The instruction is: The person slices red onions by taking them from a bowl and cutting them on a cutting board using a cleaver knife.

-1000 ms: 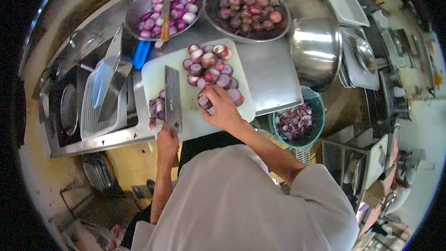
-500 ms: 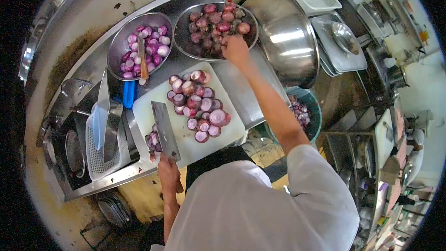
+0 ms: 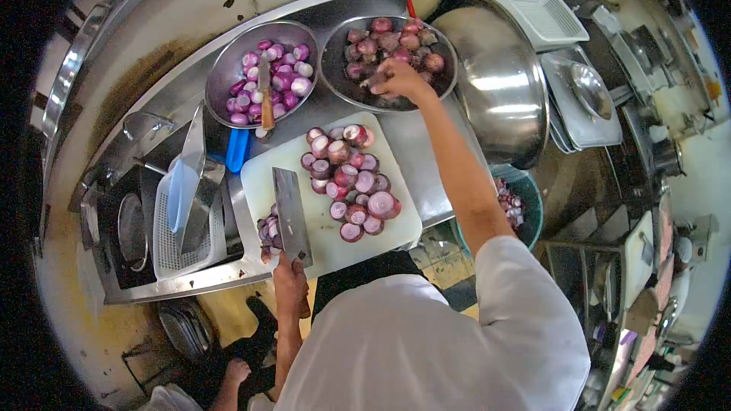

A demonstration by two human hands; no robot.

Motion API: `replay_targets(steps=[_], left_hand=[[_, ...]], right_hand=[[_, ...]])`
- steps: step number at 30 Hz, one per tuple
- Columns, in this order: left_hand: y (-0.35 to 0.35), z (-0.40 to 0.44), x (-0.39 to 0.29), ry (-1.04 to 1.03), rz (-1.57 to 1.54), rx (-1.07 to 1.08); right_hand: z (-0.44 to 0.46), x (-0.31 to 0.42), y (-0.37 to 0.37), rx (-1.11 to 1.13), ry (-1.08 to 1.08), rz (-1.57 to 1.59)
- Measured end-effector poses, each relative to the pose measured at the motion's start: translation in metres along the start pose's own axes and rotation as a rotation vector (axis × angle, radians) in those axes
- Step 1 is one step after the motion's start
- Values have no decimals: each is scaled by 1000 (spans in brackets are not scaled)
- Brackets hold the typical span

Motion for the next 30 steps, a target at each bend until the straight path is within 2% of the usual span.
replay_targets(steps=[3, 5, 7, 9, 11, 12, 14, 16, 18, 19, 22, 30], left_hand=[[-2, 2, -12, 14, -3, 33], [2, -1, -12, 72, 22, 24], [1, 0, -26, -54, 140, 51], [3, 1, -24, -44, 103, 22], [4, 4, -14, 3, 20, 56], [10, 5, -14, 17, 24, 51], [21, 2, -26, 45, 48, 52], [35, -5, -42, 63, 84, 0], [50, -14, -66, -49, 96, -54], [55, -20, -88, -98, 136, -36], [52, -29, -96, -155, 259, 21], [46, -55, -103, -44, 398, 188]], right_hand=[[-66, 71, -6, -17, 2, 90], [-107, 111, -50, 92, 144, 181], [-144, 126, -112, 202, 250, 88], [-183, 144, -166, 188, 394, -199], [-202, 134, -217, 136, 490, -268], [-205, 125, -237, 148, 489, -258], [-211, 107, -265, 110, 428, -448], [-215, 102, -274, 126, 410, -489], [-215, 94, -276, 153, 328, -508], [-217, 91, -278, 163, 330, -505], [-215, 91, -277, 152, 384, -455], [-214, 95, -277, 174, 380, -482]])
Point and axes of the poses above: each hand's wrist, its own z-axis towards the middle knuckle, its own y-axis out of the back of the hand, x = y × z, the point moved 10 cm from there along z, towards the middle knuckle, and after that the axes turned 13 degrees about -z, right-handed, at the moved point
